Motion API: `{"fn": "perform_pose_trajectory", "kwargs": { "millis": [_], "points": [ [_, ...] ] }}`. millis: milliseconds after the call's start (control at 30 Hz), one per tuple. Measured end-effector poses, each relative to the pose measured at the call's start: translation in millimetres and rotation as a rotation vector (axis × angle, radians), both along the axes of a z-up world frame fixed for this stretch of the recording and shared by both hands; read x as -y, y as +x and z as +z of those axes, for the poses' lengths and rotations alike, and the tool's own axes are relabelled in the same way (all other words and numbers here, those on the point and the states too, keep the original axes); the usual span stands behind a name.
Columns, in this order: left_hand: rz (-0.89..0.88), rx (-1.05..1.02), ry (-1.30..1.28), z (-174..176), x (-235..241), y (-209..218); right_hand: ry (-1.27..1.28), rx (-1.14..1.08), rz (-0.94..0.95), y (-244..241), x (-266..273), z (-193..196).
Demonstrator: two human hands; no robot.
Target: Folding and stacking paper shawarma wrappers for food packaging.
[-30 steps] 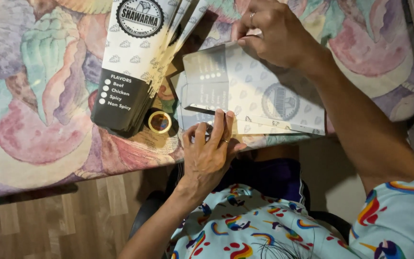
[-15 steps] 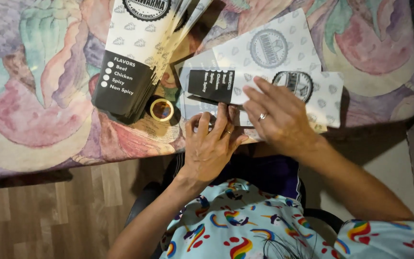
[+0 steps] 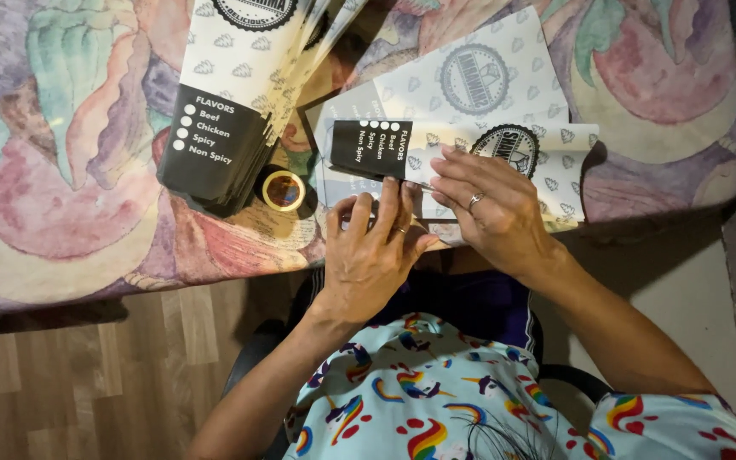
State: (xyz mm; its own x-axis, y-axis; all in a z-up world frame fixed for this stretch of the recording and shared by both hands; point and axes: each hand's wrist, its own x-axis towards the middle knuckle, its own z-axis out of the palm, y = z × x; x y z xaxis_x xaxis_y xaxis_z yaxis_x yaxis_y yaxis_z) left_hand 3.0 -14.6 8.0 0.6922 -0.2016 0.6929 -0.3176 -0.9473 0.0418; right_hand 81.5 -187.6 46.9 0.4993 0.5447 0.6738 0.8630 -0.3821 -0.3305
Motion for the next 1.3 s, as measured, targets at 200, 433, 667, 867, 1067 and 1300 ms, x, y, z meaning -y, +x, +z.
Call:
{"fn": "perform_pose_trajectory", "kwargs": {
  "millis": [200,433,667,867,1067,1300],
  "points": [
    [-0.035,0.049,-0.031,-5,-5,2,0.030,-0.055,-0.006,0,2,-3],
    [-0.044,0.008,-0.067,2,-8,5,0.037,-0.055,-0.012,3,3,-2],
    [-0.262,-0.019,-0.054,0,-48,37,0.031,-0.079,-0.009,2,0,6],
    [-0.393,-0.057,-0.022,15,-58,49,0.009,-0.064,-0.007,-11,24,21],
    [-0.450,-0.057,-0.012,21,-61,54,-0.107,-0.055,-0.069,-19,76,27],
    [-0.494,-0.069,0.003,34,-63,55,-0.159,0.000,-0.069,-22,97,23]
  ]
}}
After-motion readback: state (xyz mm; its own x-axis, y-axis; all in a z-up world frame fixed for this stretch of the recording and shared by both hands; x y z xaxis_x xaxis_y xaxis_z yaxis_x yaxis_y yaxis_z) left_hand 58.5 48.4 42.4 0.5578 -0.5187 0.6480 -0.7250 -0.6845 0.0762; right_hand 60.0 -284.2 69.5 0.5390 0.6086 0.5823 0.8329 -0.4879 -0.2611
